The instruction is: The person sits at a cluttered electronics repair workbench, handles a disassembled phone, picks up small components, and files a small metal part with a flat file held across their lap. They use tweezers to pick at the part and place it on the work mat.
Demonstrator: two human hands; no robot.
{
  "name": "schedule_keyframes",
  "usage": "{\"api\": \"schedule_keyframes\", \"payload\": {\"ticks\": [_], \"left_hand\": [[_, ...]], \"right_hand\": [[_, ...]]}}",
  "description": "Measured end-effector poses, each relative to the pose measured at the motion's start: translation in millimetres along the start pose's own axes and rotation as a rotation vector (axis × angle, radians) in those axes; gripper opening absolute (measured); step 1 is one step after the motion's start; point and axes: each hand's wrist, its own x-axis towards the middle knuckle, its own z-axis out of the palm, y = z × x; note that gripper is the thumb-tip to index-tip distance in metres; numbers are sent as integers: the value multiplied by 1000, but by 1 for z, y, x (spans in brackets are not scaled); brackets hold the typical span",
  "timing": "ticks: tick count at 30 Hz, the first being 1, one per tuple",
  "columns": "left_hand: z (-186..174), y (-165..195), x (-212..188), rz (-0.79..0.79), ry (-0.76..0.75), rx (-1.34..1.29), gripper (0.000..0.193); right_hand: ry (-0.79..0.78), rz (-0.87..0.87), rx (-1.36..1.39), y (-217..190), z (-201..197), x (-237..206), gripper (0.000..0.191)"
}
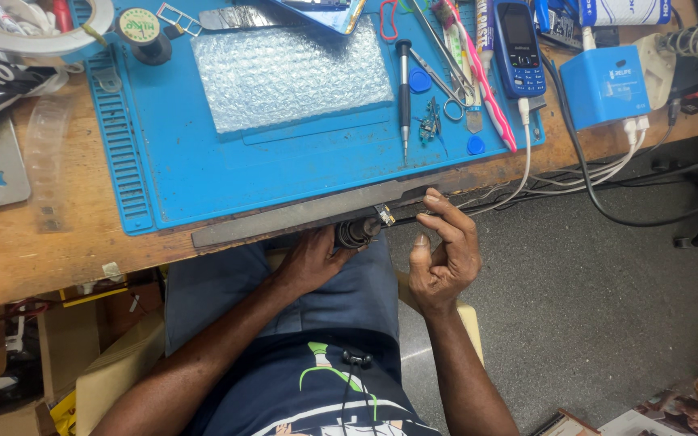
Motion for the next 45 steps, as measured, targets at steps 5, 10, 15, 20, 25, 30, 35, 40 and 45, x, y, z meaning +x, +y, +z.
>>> {"api": "schedule_keyframes", "payload": {"ticks": [5,10,15,20,25,30,35,40,45], "left_hand": [[-1,0,0,17,13,7,51],[-2,1,0,24,22,37,53],[-2,3,1,-154,-63,39,55],[-3,3,2,25,3,-11,50],[-2,1,1,-75,-29,11,51],[-1,-1,0,-10,3,-3,49],[-2,3,0,-13,3,-10,49],[-5,9,2,-156,-60,28,51],[-6,12,3,-194,-80,28,50]], "right_hand": [[-2,7,6,-1,1,0,32],[0,29,1,-2,1,0,32],[-7,-13,-5,0,1,0,34],[-1,48,-13,1,1,0,33],[0,-2,-2,-2,2,0,34],[-3,15,-4,-2,1,1,35],[-5,38,4,-1,1,0,34],[-5,-1,7,0,2,1,35],[-2,19,-5,1,1,0,34]]}}
